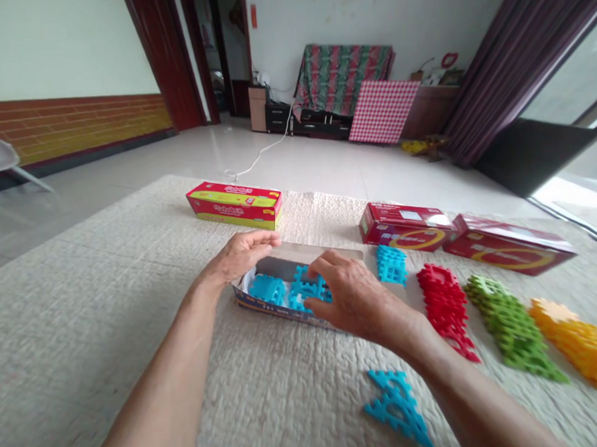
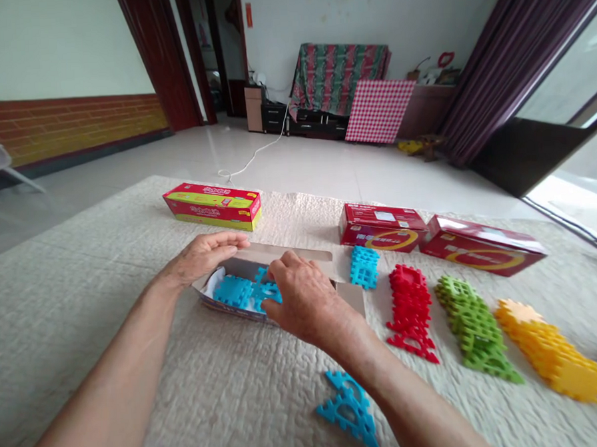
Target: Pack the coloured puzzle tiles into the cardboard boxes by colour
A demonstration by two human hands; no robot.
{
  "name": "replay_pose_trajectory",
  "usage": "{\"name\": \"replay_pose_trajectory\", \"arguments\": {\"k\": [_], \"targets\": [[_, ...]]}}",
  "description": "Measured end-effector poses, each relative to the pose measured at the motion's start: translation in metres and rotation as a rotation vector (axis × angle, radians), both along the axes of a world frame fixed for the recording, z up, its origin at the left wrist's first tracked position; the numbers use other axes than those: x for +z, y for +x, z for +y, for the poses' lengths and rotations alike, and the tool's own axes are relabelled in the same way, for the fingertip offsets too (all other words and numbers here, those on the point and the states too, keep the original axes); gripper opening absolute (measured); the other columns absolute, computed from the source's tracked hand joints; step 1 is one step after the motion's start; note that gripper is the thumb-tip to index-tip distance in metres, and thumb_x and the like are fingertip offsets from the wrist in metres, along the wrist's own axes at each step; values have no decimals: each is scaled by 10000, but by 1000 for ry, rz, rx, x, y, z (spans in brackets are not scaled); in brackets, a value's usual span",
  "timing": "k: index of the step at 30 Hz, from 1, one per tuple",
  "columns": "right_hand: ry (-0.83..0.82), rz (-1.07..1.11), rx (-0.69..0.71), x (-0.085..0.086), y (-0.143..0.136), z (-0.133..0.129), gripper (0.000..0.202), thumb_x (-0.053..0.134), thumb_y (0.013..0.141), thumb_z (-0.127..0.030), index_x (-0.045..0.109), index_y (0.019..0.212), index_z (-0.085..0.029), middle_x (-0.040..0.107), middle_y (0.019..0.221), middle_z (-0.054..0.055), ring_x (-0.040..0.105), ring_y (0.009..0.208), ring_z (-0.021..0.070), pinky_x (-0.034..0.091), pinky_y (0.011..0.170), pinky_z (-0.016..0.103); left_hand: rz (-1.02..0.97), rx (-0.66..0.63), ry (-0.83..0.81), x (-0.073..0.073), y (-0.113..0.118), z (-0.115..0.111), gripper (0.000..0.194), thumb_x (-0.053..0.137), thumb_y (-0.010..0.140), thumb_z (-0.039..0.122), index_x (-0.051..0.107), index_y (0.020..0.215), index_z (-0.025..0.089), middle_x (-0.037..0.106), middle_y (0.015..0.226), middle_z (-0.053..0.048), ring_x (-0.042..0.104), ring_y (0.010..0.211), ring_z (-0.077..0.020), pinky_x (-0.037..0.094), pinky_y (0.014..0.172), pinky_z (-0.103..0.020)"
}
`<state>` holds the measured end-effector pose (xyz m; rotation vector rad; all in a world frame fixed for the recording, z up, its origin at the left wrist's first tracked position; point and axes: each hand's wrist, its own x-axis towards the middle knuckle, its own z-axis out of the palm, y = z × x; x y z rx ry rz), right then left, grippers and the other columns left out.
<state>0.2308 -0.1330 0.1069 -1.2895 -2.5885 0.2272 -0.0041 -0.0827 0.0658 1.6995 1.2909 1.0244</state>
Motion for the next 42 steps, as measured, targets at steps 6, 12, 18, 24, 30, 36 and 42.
{"name": "replay_pose_trajectory", "arguments": {"k": [6, 12, 18, 24, 30, 36, 42], "targets": [[-13, 21, -8, 0, 1, 0, 313, 702, 719, -240, 630, 1007, -140, 619, 1036, 100, 596, 885, 198, 460, 771, 322, -22, -18, -2, -5, -2, 2, 352, 594, 786, 324, 681, 1093, 173, 721, 1104, -77, 656, 1049, -215, 475, 989, -405], [71, 159, -81, 14, 33, 4, 243, 652, 770, -309, 630, 966, -167, 636, 984, 74, 602, 789, 164, 468, 729, 313, 0, -10, 0, -4, -2, 2, 354, 605, 778, 316, 684, 1091, 171, 721, 1106, -77, 654, 1058, -213, 458, 1017, -409], [202, 164, -329, 21, 126, 37, 207, 578, 781, -343, 686, 870, -190, 683, 844, 58, 621, 726, 162, 466, 674, 310, 13, 21, 0, 1, 2, -1, 382, 637, 754, 379, 700, 1077, 184, 733, 1071, -73, 662, 1043, -228, 485, 996, -407], [32, 16, -525, -6, 176, 60, 271, 511, 817, -235, 711, 988, -168, 723, 893, 79, 652, 771, 183, 465, 676, 296, 44, 40, -37, -2, -2, 1, 502, 679, 714, 521, 705, 1093, 192, 718, 1120, -92, 639, 1097, -281, 447, 1041, -439], [-80, -1, -426, -28, 166, 70, 383, 509, 795, -137, 664, 1144, -164, 709, 1073, 93, 650, 925, 190, 466, 799, 278, 68, 53, -27, -4, -3, 4, 522, 677, 695, 559, 714, 1067, 195, 726, 1100, -81, 643, 1090, -280, 452, 1034, -421], [-116, -163, -468, -24, 148, 65, 384, 603, 727, -176, 667, 1105, -166, 681, 1077, 104, 625, 934, 207, 448, 777, 278, 63, 46, -25, -5, -4, 5, 517, 677, 703, 549, 708, 1078, 195, 724, 1107, -78, 644, 1089, -267, 465, 1020, -389], [-88, -293, -580, -24, 134, 63, 360, 598, 750, -209, 684, 1099, -202, 626, 1112, 125, 601, 980, 239, 426, 811, 321, 54, 40, -41, -3, -3, 3, 531, 681, 700, 563, 705, 1081, 194, 717, 1126, -84, 630, 1116, -273, 446, 1041, -390]]}}
